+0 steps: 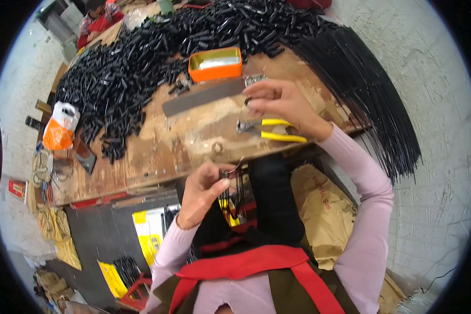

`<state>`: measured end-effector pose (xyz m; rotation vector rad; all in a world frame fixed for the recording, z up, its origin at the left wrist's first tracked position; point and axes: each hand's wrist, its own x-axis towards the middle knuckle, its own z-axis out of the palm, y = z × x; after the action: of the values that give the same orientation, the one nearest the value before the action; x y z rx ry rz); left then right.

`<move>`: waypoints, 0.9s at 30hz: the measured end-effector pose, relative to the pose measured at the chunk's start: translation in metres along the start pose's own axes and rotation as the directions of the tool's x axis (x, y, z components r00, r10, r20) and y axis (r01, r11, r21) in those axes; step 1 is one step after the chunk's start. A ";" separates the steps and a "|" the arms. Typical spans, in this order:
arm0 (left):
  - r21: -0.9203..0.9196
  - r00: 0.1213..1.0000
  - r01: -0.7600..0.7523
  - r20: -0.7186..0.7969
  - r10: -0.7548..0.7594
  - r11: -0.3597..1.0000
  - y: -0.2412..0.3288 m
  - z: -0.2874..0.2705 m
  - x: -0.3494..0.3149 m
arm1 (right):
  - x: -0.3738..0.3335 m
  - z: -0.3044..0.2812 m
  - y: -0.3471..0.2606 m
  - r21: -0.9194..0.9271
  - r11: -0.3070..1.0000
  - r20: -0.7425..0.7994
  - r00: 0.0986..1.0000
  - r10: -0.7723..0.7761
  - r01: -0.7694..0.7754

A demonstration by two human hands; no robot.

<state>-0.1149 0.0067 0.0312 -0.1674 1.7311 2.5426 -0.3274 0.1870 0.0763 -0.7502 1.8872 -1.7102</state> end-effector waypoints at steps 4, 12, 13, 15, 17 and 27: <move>-0.040 0.978 -0.065 0.196 0.072 0.997 0.013 0.019 -0.008 | -0.060 0.035 -0.027 0.060 0.998 0.132 0.991 0.026 -0.034; 0.046 0.966 -0.134 0.229 0.120 0.990 0.030 0.037 -0.043 | -0.108 0.042 -0.054 0.038 0.996 0.235 0.970 0.064 -0.075; 0.047 0.965 -0.138 0.231 0.123 0.989 0.031 0.040 -0.048 | -0.112 0.044 -0.056 0.049 0.997 0.247 0.968 0.048 -0.062; 0.029 0.968 -0.139 0.217 0.130 0.990 0.035 0.045 -0.057 | -0.119 0.046 -0.060 0.059 0.997 0.258 0.966 0.029 -0.045; 0.012 0.973 -0.127 0.198 0.122 0.992 0.037 0.049 -0.064 | -0.126 0.046 -0.061 0.152 0.988 0.270 0.963 -0.008 -0.035; -0.001 0.986 -0.118 0.121 0.117 0.993 0.034 0.062 -0.072 | -0.154 0.052 -0.078 -0.117 0.992 0.163 0.986 -0.027 0.047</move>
<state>-0.0506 0.0522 0.0943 0.0911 1.7527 2.5672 -0.1734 0.2484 0.1468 -0.9470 1.8874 -1.5179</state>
